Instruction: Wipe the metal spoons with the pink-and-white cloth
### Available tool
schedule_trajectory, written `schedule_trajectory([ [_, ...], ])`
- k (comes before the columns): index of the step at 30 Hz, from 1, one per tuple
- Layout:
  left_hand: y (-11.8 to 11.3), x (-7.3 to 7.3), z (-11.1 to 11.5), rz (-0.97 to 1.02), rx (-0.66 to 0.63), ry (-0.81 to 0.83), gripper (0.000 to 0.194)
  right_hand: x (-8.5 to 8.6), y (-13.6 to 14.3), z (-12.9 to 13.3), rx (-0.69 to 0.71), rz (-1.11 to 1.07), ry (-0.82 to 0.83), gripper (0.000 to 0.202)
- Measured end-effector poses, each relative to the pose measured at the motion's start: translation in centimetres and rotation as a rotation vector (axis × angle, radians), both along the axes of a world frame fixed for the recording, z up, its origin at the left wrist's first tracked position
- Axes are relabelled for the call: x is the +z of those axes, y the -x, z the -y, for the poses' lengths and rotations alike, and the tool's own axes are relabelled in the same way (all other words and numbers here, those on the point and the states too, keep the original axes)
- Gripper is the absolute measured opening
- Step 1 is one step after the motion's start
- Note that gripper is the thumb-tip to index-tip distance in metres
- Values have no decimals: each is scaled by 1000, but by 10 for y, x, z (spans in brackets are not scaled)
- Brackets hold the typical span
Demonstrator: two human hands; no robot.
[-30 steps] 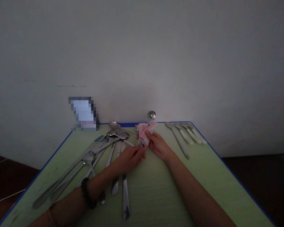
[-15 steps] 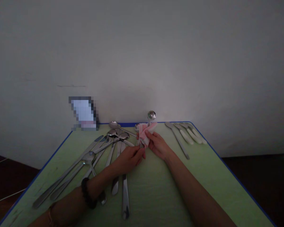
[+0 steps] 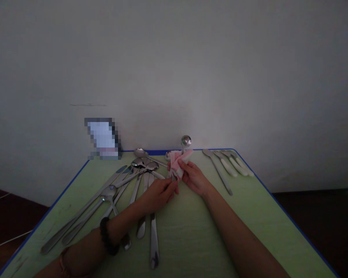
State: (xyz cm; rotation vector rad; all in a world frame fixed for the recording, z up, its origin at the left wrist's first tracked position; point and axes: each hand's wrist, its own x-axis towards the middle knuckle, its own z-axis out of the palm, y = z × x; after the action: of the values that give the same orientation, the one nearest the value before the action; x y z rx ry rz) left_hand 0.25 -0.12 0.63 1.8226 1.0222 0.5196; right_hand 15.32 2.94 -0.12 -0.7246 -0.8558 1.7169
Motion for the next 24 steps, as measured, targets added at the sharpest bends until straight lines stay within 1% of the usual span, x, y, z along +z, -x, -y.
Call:
schedule_trajectory([
  [10, 1, 1, 0, -6, -10, -25, 37, 0, 0, 0, 11, 4, -13, 27],
  [14, 1, 0, 0, -2, -3, -9, 37, -1, 0, -1, 8, -2, -8, 28],
  [24, 1, -1, 0, 5, -5, -15, 36, 1, 1, 0, 9, -1, -3, 25],
])
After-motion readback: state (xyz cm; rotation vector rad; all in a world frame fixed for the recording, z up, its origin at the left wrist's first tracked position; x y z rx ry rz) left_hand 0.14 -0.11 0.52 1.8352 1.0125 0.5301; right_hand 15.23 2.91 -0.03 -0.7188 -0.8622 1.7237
